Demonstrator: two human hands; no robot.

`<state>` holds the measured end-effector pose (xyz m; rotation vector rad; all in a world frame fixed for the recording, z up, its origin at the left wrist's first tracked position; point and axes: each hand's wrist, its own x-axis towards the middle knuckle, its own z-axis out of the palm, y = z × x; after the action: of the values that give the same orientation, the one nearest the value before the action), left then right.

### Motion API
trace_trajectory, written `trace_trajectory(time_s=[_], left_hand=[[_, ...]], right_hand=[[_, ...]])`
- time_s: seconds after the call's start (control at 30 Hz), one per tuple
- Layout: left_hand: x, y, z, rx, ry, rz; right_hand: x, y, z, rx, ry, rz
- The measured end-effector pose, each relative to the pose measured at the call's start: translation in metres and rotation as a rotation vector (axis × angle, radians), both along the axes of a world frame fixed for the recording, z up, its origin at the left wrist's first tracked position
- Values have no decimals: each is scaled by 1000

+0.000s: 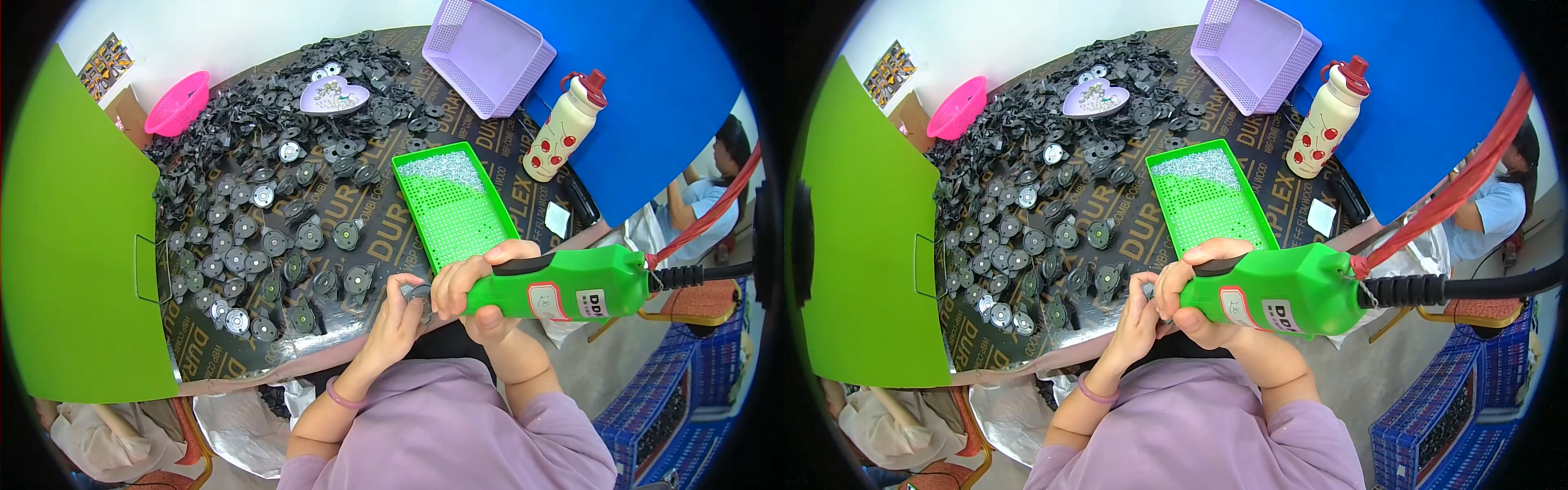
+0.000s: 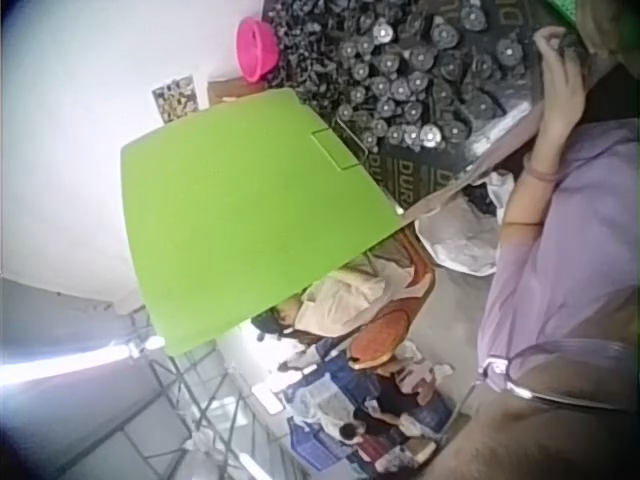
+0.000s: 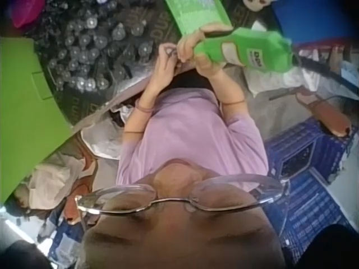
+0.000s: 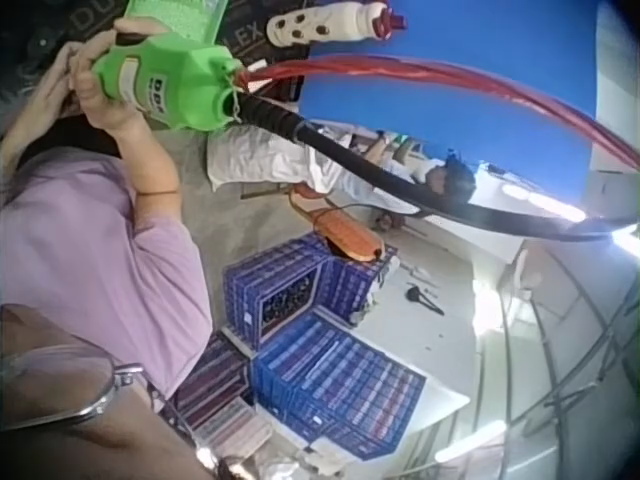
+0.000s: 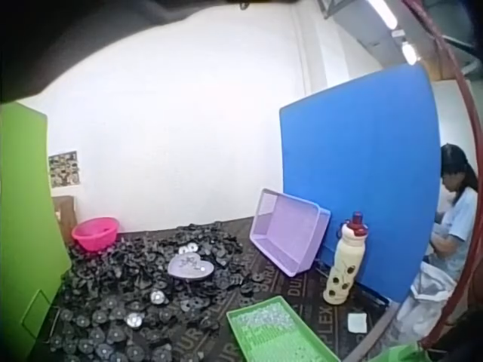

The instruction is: The recorder is using a handheld tool to assemble or test small black circular components at a factory workbench.

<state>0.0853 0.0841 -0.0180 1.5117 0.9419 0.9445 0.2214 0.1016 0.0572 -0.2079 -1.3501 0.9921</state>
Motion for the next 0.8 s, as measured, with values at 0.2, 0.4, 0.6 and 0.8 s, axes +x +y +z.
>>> trace_trajectory(time_s=[0.2, 0.4, 0.6, 0.8], left_hand=[[0, 0, -11, 53, 16, -9], [3, 2, -14, 99, 25, 83], [5, 3, -10, 270, 107, 89], [5, 2, -6, -77, -59, 97]], right_hand=[[-2, -2, -3, -2, -39, 4], [-4, 0, -8, 26, -70, -5], [-3, 0, -16, 65, -241, -89], [3, -3, 2, 12, 129, -37]])
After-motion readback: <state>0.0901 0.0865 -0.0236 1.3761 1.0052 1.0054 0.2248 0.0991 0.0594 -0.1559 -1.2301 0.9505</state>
